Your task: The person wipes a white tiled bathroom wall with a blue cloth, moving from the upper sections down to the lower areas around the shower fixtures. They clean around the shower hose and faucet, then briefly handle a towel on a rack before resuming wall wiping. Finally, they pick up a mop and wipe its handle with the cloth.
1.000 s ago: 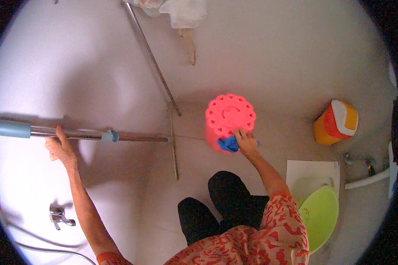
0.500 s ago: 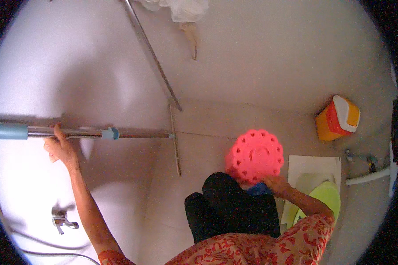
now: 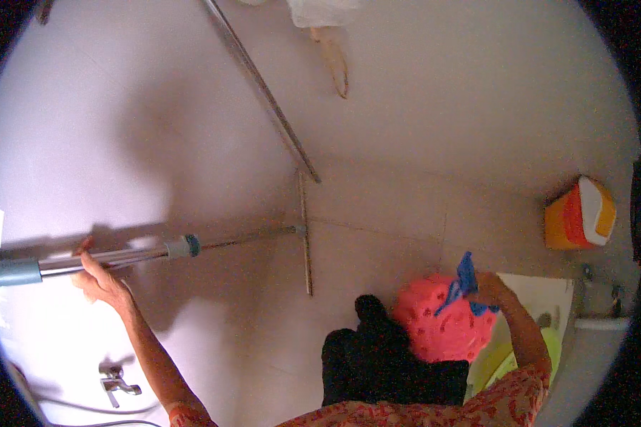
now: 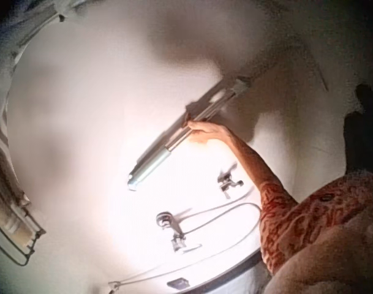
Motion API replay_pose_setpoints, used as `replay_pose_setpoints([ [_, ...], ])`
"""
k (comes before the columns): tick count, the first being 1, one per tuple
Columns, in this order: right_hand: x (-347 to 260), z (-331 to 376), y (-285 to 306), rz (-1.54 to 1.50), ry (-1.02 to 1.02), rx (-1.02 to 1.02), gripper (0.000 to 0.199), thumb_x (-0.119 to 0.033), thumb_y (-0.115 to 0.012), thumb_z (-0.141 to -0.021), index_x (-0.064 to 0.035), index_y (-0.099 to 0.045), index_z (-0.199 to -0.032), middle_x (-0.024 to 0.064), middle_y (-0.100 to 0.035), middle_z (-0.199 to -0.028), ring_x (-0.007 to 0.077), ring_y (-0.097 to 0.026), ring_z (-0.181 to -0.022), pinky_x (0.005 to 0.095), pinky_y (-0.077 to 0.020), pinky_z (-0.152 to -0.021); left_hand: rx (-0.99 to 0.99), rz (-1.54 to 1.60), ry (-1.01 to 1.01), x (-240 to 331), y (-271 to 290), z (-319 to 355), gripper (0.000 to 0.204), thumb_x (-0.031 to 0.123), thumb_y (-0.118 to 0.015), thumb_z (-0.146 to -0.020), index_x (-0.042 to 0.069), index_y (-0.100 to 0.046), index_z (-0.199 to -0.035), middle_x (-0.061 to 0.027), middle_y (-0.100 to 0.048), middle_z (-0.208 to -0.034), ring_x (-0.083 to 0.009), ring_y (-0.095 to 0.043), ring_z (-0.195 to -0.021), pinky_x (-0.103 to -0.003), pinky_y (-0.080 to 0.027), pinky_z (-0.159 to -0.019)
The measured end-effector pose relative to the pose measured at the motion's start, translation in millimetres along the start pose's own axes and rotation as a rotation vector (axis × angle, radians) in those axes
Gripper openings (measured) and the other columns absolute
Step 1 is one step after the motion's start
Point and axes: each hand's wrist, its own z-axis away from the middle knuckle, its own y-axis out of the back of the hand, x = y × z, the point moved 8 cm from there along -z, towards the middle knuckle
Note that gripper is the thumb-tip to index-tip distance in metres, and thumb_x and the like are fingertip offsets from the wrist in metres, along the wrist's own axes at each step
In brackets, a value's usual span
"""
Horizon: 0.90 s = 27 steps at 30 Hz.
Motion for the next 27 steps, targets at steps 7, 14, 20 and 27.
replay_pose_setpoints([
  [7, -31, 8, -16, -0.244, -0.023, -0.285, 0.038, -0.034, -0.066, -0.071, -0.0058, -0.059, -0.095, 0.0172, -0.064, -0.086, 0.0333, -0.063, -0.081, 0.0446, -0.0498, -0.073, -0.148, 0.097, 0.053, 5, 17, 10, 0.036, 0.03, -0.039, -0.093, 0.001, -0.051, -0.109, -0.0121, -0.055, -0.104, -0.0231, -0.05, -0.098, -0.039, -0.039, -0.088],
  [14, -81, -5, 0, -0.255, -0.006, -0.382, 0.041, -0.033, -0.064, -0.075, -0.0056, -0.054, -0.104, 0.0171, -0.061, -0.095, 0.0331, -0.06, -0.088, 0.0441, -0.0486, -0.077, -0.253, -0.044, 0.148, 28, 14, 15, 0.032, 0.028, -0.043, -0.091, 0.001, -0.054, -0.105, -0.0108, -0.053, -0.103, -0.022, -0.048, -0.098, -0.037, -0.035, -0.091],
  [20, -101, -62, 15, -0.118, 0.013, -0.422, 0.044, -0.032, -0.063, -0.078, -0.0055, -0.05, -0.111, 0.0169, -0.058, -0.103, 0.0329, -0.058, -0.093, 0.0437, -0.0477, -0.08, -0.077, -0.568, -0.168, 49, 12, 23, 0.018, 0.005, -0.055, -0.082, 0.001, -0.054, -0.099, -0.009, -0.052, -0.091, -0.0215, -0.046, -0.074, -0.035, -0.038, -0.072],
  [27, -123, -116, 9, 0.118, 0.125, -0.416, 0.048, -0.031, -0.061, -0.081, -0.0053, -0.046, -0.119, 0.0167, -0.055, -0.111, 0.0326, -0.056, -0.1, 0.0432, -0.0465, -0.084, -0.02, -0.209, 0.013, 66, 17, 17, 0.017, 0.018, -0.062, -0.08, 0.012, -0.059, -0.096, -0.0014, -0.051, -0.081, -0.017, -0.039, -0.087, -0.033, -0.022, -0.08],
])
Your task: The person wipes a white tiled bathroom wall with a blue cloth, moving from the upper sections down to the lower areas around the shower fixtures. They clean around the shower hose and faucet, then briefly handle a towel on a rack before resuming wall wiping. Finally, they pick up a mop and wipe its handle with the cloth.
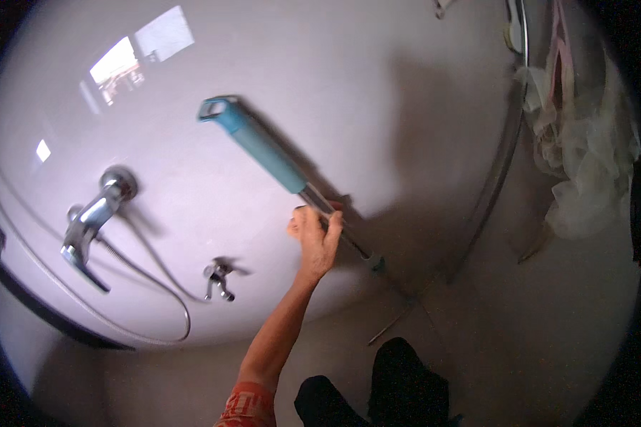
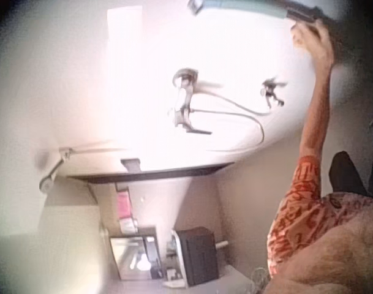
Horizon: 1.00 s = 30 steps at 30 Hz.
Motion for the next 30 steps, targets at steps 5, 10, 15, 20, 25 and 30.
replay_pose_setpoints([
  [5, -4, -25, -6, 0.123, 0.091, -0.006, 0.051, -0.03, -0.06, -0.084, -0.0051, -0.042, -0.125, 0.0166, -0.053, -0.118, 0.0325, -0.054, -0.104, 0.0428, -0.0457, -0.087, -0.112, 0.665, 0.232, -5, -1, 14, 0.028, 0.018, -0.051, -0.091, 0.003, -0.045, -0.114, -0.0086, -0.056, -0.098, -0.0169, -0.052, -0.092, -0.033, -0.041, -0.083],
  [10, 2, -42, 22, 0.19, 0.173, 0.088, 0.054, -0.029, -0.059, -0.086, -0.005, -0.039, -0.131, 0.0165, -0.05, -0.124, 0.0323, -0.052, -0.109, 0.0424, -0.0449, -0.09, -0.129, 0.78, 0.27, 32, 8, 31, 0.042, 0.02, -0.053, -0.091, 0.001, -0.034, -0.123, -0.0126, -0.056, -0.105, -0.0187, -0.055, -0.095, -0.034, -0.044, -0.085],
  [15, -85, 47, 197, -0.467, 0.417, 0.767, 0.045, -0.023, -0.06, -0.083, 0.0022, -0.049, -0.119, 0.0175, -0.058, -0.11, 0.0294, -0.058, -0.096, 0.0381, -0.0461, -0.084, -0.036, 0.771, 0.324, 69, 43, 29, 0.052, 0.029, -0.053, -0.089, 0.001, -0.03, -0.126, -0.0149, -0.052, -0.109, -0.0203, -0.054, -0.096, -0.035, -0.044, -0.081],
  [20, -266, 183, 243, -0.848, 1.019, 0.517, 0.041, -0.035, -0.057, -0.083, -0.0016, -0.056, -0.107, 0.0131, -0.059, -0.095, 0.0234, -0.055, -0.085, 0.0359, -0.0438, -0.078, 0.142, 1.057, 0.368, 83, 66, 42, 0.056, 0.055, -0.04, -0.088, 0.012, -0.035, -0.124, -0.0143, -0.045, -0.118, -0.0268, -0.053, -0.098, -0.042, -0.044, -0.079],
  [25, -432, 305, 185, -0.826, 1.352, 0.29, 0.041, -0.041, -0.05, -0.087, -0.0061, -0.052, -0.109, 0.0108, -0.055, -0.092, 0.0201, -0.052, -0.085, 0.0365, -0.0428, -0.078, 0.258, 1.058, 0.347, 109, 98, 43, 0.054, 0.056, -0.033, -0.091, 0.012, -0.038, -0.121, -0.0099, -0.049, -0.115, -0.0272, -0.051, -0.104, -0.04, -0.044, -0.081],
  [30, -489, 409, 136, -0.302, 2.032, 0.917, 0.043, -0.028, -0.058, -0.083, -0.0041, -0.048, -0.117, 0.0206, -0.043, -0.114, 0.0341, -0.048, -0.097, 0.0466, -0.0418, -0.082, 0.208, 0.828, 0.355, 108, 102, 51, 0.051, 0.047, -0.034, -0.094, 0.009, -0.035, -0.128, -0.009, -0.048, -0.111, -0.02, -0.048, -0.102, -0.034, -0.04, -0.088],
])
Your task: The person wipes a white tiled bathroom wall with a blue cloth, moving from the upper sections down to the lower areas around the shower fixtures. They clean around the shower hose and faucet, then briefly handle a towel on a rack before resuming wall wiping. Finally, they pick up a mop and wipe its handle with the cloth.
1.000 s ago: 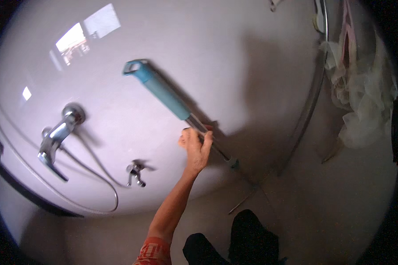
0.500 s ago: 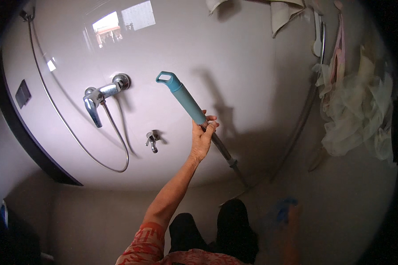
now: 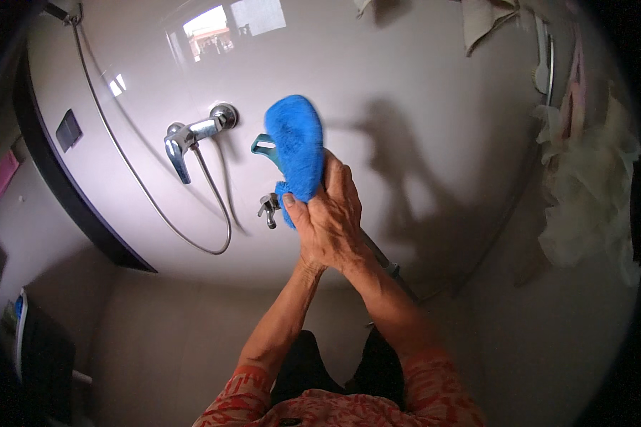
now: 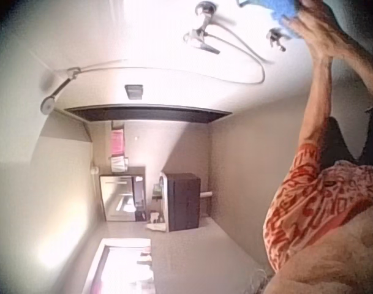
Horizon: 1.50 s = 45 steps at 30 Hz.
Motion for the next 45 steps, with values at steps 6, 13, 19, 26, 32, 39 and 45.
replay_pose_setpoints([
  [6, 60, 53, -11, -0.004, -0.221, -0.037, 0.033, -0.019, -0.054, -0.085, -0.0064, -0.045, -0.114, 0.0184, -0.045, -0.108, 0.0321, -0.045, -0.094, 0.0462, -0.0405, -0.078, -0.07, -0.298, -0.066, 23, -5, 14, 0.061, 0.047, -0.032, -0.094, 0.01, -0.017, -0.14, -0.0145, -0.028, -0.138, -0.0261, -0.032, -0.125, -0.041, -0.03, -0.103],
  [13, 136, 170, -24, 0.237, -0.513, -0.424, 0.039, -0.018, -0.056, -0.083, -0.0032, -0.046, -0.118, 0.0221, -0.044, -0.115, 0.0387, -0.042, -0.106, 0.052, -0.0359, -0.088, 0.113, -0.285, -0.042, 5, 19, 3, 0.066, 0.039, -0.054, -0.087, 0.009, -0.02, -0.135, -0.0207, -0.038, -0.125, -0.0303, -0.042, -0.116, -0.049, -0.036, -0.093],
  [19, 208, 238, 23, 0.078, -0.577, -0.401, 0.038, -0.021, -0.059, -0.082, -0.0039, -0.054, -0.115, 0.0205, -0.051, -0.103, 0.0365, -0.05, -0.093, 0.0486, -0.0421, -0.077, 0.073, -0.125, -0.064, -2, 8, 0, 0.052, 0.025, -0.059, -0.087, 0.003, -0.029, -0.123, -0.0088, -0.054, -0.083, -0.018, -0.057, -0.075, -0.034, -0.05, -0.071],
  [26, 81, 118, 1, 0.089, -0.138, -0.198, 0.051, -0.017, -0.067, -0.074, -0.005, -0.049, -0.12, 0.0176, -0.048, -0.105, 0.0332, -0.048, -0.093, 0.0455, -0.0418, -0.079, 0.199, -0.088, -0.022, -17, 8, 10, 0.029, 0.027, -0.057, -0.089, 0.005, -0.045, -0.103, -0.0036, -0.052, -0.076, -0.0124, -0.052, -0.069, -0.028, -0.047, -0.061],
  [32, 131, 180, -31, 0.316, -0.347, -0.395, 0.051, -0.018, -0.063, -0.077, -0.0004, -0.046, -0.122, 0.0172, -0.044, -0.098, 0.0322, -0.047, -0.09, 0.0454, -0.0408, -0.078, 0.231, 0.025, -0.051, -17, 28, 9, 0.019, 0.022, -0.061, -0.087, 0.009, -0.047, -0.089, 0.0007, -0.043, -0.063, -0.0089, -0.044, -0.057, -0.025, -0.04, -0.052],
  [39, 131, 194, -17, -0.05, -0.428, -0.463, 0.03, -0.02, -0.064, -0.077, -0.0016, -0.055, -0.099, 0.0164, -0.045, -0.099, 0.0318, -0.047, -0.092, 0.0462, -0.0408, -0.078, 0.233, 0.037, -0.119, 20, 40, 9, 0.029, 0.024, -0.06, -0.087, 0.013, -0.041, -0.069, 0.0044, -0.031, -0.048, -0.0068, -0.031, -0.041, -0.026, -0.029, -0.038],
  [45, 73, 150, -31, -0.038, -0.263, -0.31, 0.034, -0.016, -0.065, -0.077, -0.0022, -0.054, -0.106, 0.0153, -0.046, -0.105, 0.0326, -0.048, -0.095, 0.0447, -0.0449, -0.077, 0.117, -0.032, -0.092, 54, 30, 13, 0.032, 0.029, -0.054, -0.089, 0.015, -0.038, -0.066, 0.0064, -0.027, -0.048, -0.0061, -0.022, -0.041, -0.023, -0.024, -0.041],
])
